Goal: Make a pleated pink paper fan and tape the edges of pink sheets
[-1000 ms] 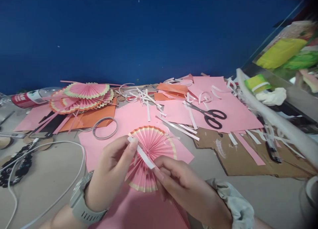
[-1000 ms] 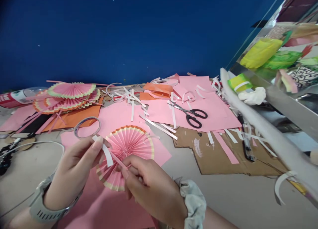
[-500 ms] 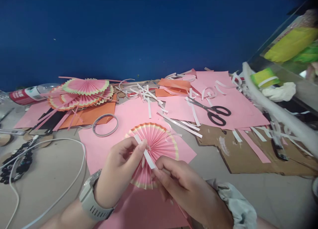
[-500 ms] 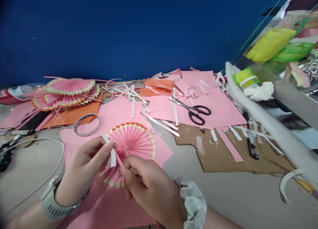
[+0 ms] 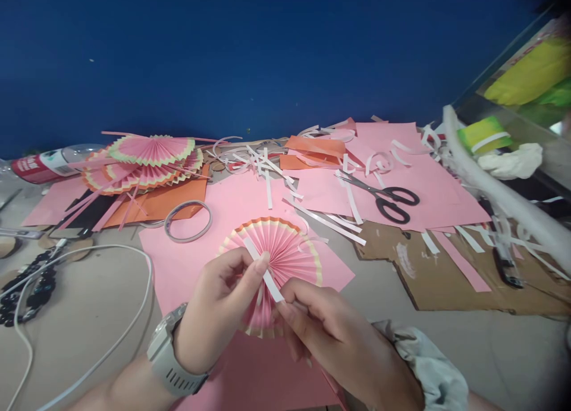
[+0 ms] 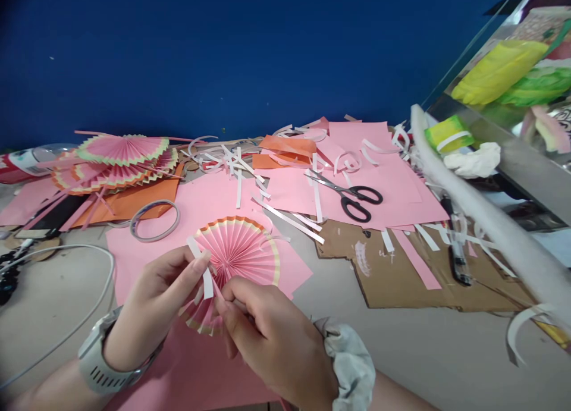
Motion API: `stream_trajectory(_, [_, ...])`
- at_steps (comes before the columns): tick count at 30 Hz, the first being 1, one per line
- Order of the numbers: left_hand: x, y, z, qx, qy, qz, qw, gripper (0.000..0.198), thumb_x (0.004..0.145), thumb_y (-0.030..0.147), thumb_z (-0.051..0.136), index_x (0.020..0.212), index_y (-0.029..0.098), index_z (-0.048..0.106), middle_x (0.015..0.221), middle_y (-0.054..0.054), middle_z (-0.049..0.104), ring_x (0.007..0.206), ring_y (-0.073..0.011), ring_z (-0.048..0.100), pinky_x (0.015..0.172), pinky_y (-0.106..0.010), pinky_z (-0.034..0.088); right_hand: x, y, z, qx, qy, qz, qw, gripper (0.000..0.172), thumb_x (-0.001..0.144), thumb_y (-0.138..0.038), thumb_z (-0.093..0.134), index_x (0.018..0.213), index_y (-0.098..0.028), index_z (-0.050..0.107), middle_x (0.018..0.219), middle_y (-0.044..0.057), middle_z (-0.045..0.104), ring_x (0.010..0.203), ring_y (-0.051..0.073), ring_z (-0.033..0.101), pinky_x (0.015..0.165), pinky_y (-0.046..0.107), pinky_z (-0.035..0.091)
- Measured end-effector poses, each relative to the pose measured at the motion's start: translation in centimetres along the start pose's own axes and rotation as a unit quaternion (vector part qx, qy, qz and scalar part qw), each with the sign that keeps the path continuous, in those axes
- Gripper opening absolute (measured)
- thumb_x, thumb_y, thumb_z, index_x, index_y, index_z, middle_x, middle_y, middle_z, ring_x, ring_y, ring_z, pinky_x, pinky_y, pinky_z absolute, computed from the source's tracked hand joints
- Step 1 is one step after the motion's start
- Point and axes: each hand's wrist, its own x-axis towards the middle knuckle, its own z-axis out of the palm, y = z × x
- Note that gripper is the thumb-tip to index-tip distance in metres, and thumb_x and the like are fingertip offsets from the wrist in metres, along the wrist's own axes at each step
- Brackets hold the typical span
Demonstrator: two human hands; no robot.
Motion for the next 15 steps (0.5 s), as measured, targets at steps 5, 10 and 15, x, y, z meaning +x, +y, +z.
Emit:
stream_trajectory(5, [0.0,0.0,0.11,-0.025,-0.013,-0.011,1.0,0.035,0.085,0.043,0.05,0.061,0.018,0.044,0.041,0.006,0.046,0.033,-0.0064,0.045,0.036,-0.017,0.034,0.04,-0.16,0.0,0.003,0.007,0.008,1.0,0.029,0.094,-0.038,0.032,0.072,-0.021,0.044,0.056,-0.005,0.052,0.049,0.008,0.046,0.049,0.019,0.036])
stream_trajectory(10, [-0.15,-0.03,0.45,-0.075,-0.041,-0.029,0.996,0.033,0.085,0.042,0.051,0.063,0.018,0.044,0.04,0.006,0.047,0.032,-0.0076,0.046,0.034,-0.017,0.036,0.0,-0.05,0.0,0.007,0.008,0.003,1.0,0.031,0.093,-0.04,0.033,0.073,-0.021,0.044,0.055,-0.005,0.052,0.048,0.007,0.047,0.049,0.019,0.036])
stream_trajectory(15, [-0.22,-0.12,0.58,-0.072,-0.041,-0.034,0.996,0.034,0.085,0.042,0.051,0.062,0.019,0.042,0.039,0.006,0.047,0.033,-0.0072,0.045,0.035,-0.017,0.037,0.02,-0.01,0.08,0.004,-0.001,0.002,1.0,0.031,0.094,-0.041,0.032,0.072,-0.021,0.042,0.054,-0.005,0.054,0.049,0.008,0.049,0.051,0.02,0.038])
